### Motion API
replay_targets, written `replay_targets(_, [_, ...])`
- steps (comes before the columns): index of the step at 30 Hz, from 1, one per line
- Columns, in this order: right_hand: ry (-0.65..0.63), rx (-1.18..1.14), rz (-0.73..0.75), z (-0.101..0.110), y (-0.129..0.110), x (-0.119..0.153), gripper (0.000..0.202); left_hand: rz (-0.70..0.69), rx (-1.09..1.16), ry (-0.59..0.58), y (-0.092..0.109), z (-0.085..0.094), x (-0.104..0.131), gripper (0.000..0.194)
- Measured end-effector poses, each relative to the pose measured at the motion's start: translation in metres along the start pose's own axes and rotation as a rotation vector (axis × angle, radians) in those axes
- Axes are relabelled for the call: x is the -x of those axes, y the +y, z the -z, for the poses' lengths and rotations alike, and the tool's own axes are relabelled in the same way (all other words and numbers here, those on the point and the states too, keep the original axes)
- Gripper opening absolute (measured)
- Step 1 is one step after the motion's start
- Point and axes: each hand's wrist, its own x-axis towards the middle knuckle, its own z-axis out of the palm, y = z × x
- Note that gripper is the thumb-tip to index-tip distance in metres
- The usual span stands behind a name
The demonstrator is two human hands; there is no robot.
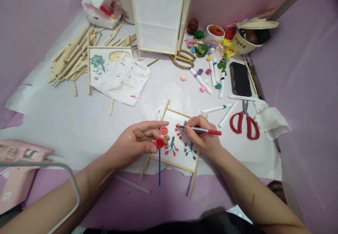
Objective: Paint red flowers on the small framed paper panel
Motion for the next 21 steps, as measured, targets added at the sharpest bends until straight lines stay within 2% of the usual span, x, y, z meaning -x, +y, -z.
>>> replay_targets(12, [0.043, -0.004, -0.001, 0.0011, -0.0015, 0.0003, 0.014, 0.009, 0.014, -0.008, -0.0013, 0.0017, 0.0010, 0.054])
replay_targets(21, [0.007, 0.010, 0.015, -0.0006, -0.0008, -0.0012, 0.015, -0.002, 0.021, -0.013, -0.0011, 0.0009, 0.0001, 0.054])
